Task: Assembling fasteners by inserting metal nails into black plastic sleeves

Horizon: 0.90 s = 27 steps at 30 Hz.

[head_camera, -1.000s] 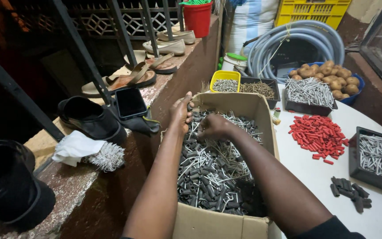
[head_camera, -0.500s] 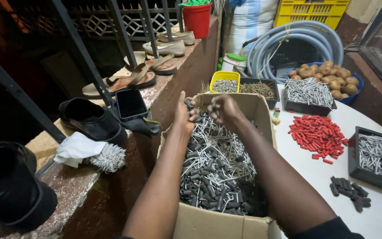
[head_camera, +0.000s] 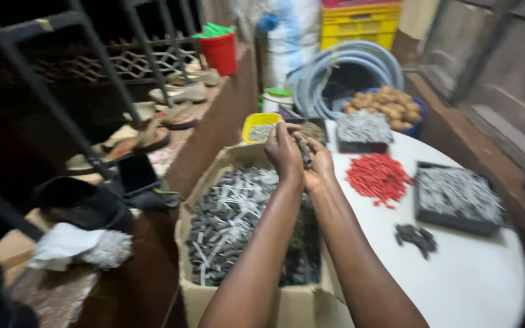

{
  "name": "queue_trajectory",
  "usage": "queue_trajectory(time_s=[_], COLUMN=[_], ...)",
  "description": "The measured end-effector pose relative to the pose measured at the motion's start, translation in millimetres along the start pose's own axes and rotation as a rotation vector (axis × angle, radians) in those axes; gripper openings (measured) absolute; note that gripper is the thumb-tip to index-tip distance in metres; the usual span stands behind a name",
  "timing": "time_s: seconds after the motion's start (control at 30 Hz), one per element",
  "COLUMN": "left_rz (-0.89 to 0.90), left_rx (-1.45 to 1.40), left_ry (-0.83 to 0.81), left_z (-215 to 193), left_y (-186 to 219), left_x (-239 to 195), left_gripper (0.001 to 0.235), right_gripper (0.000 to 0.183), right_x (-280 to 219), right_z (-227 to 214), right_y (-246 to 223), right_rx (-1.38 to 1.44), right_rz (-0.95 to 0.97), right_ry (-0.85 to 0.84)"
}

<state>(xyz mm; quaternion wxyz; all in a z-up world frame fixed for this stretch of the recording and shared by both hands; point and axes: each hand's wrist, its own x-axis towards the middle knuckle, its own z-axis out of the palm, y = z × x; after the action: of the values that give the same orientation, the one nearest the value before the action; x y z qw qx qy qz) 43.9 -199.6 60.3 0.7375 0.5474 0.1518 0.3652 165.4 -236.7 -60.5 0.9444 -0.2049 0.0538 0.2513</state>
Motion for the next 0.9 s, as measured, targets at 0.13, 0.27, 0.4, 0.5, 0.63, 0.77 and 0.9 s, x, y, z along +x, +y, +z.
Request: queue_trajectory(time_s=[0.13,0.27,0.4,0.5,0.63,0.77,0.9], left_rz=[0.143,-0.089,-0.256,-0.196,0.106,0.236,0.206], left_rx=[0.201,0.291,0.28,0.306,0.658,0.7,0.729], left_ry=[-0.16,-0.304,-0.353,-0.328,-0.394,-0.419,-0.567], left_z=[24,35,51,48,25,45,64], left_y=[-41,-23,-79,-130,-151,-156,-182], left_x=[-63,-156,-214,-234,-254,-260,-243], left_gripper=[0.035,0.042,0.043,0.04,0.048,0.043,0.056], right_gripper=[0.027,0.024,0.022,0.024,0.029,0.021,0.037], right_x=[-56,-122,-193,-213,-234,-272,-284], right_z=[-82,-173,-224,-262,-269,-220,-200], right_y=[-39,-72,-96,-120,-126,-119,-118], right_rx=[0.119,0.193,0.323,0.369,-0.329,-0.839,-1.003], right_rz=[-0.121,-0.192,-0.301,-0.507,-1.022,-1.029,-1.035], right_ry=[0.072,0.089,0.111,0.201,0.571,0.757,0.678])
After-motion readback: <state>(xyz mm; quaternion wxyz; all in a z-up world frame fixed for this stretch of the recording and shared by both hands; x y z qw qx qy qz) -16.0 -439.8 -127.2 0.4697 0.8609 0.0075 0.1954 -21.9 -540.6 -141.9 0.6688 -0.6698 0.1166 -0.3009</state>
